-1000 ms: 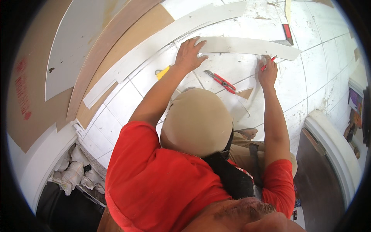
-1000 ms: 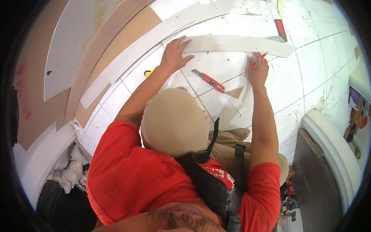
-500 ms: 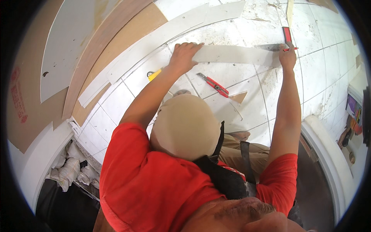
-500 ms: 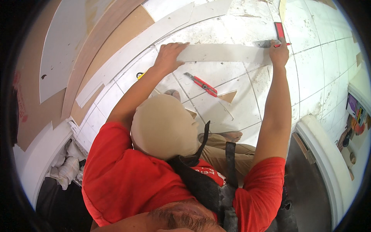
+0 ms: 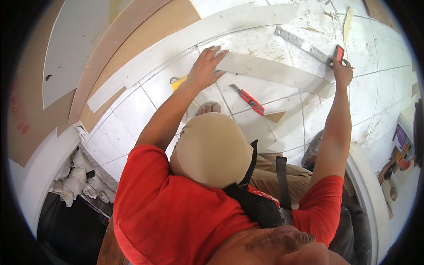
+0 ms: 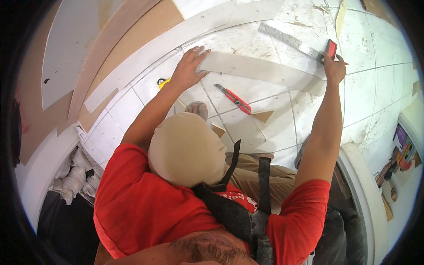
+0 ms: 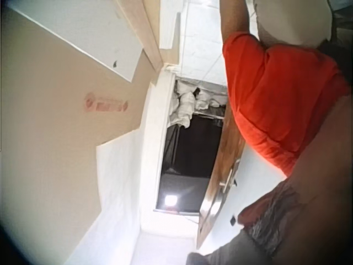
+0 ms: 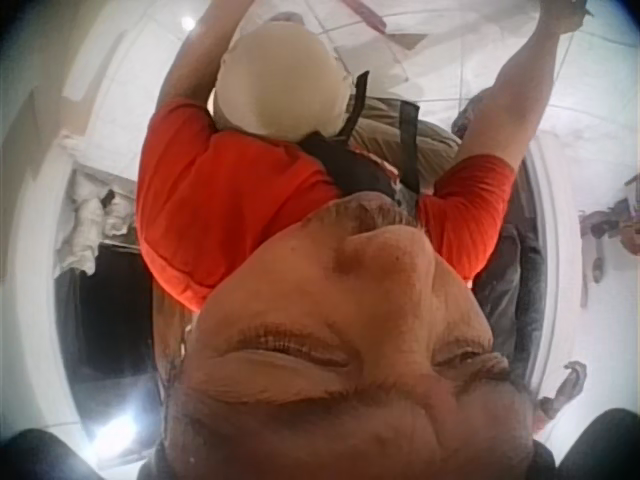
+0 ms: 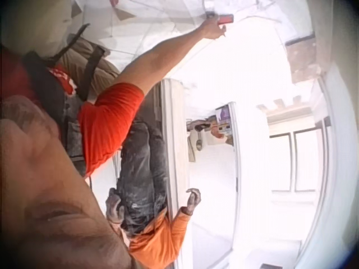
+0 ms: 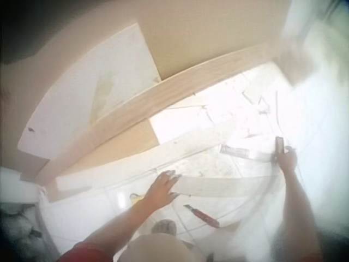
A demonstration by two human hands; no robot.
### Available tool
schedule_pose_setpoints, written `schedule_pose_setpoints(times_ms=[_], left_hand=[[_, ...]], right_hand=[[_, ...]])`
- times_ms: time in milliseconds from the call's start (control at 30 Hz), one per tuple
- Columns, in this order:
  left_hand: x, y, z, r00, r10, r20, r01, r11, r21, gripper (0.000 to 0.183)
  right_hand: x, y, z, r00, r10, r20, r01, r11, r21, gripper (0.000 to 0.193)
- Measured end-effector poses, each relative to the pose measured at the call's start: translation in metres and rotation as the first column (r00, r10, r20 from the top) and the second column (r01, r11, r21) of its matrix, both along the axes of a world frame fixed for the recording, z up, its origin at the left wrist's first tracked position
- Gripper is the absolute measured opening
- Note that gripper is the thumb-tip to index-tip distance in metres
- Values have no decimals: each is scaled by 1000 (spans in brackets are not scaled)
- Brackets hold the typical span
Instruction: The person measures a long, curved piece of light-colored wood using a tape measure and a metal ruler. They mark the wood with a red pencil at measured intervals. The person is kneeling on a tiled floor in a room with construction materials.
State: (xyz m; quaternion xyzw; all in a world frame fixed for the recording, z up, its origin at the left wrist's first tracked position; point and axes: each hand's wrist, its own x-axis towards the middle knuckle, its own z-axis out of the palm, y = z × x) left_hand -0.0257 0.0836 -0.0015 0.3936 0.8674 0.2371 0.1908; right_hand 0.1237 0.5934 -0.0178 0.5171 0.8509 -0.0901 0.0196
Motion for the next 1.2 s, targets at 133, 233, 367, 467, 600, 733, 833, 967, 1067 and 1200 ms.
schedule_pose_setpoints(times_ms=[133,233,367,467,600,733,833,967,1067,1200], left_hand=[[-4,15,-10,992,-27,-122,43,990,131,69],[-2,35,-2,994,90,-57,-78,978,192,68],[-8,39,0,969,232,82,-245,939,240,74],[-10,53,36,974,201,-102,-156,927,340,80],[7,69,90,954,-40,-296,139,937,320,84],[18,74,98,988,-141,-67,152,971,184,69],[20,62,92,999,-43,-2,43,975,218,54],[30,34,65,997,79,-16,-74,970,231,51],[36,16,42,976,217,-14,-206,943,262,52],[34,-4,13,933,353,-69,-332,919,211,53]], right_hand=[[0,-11,28,980,-112,-162,90,986,-140,65],[12,-39,46,837,-249,-488,17,902,-432,54],[1,-85,97,810,-13,-586,-294,855,-426,47],[-6,-100,131,847,179,-501,-486,642,-593,44],[-34,-168,157,789,373,-488,-607,352,-712,45],[-40,-211,165,719,397,-570,-687,286,-668,49],[-38,-224,153,731,346,-589,-683,384,-622,51],[-22,-237,126,776,199,-599,-611,474,-634,56],[-7,-253,104,822,175,-542,-538,552,-637,66],[10,-273,99,878,219,-425,-459,636,-620,72]])
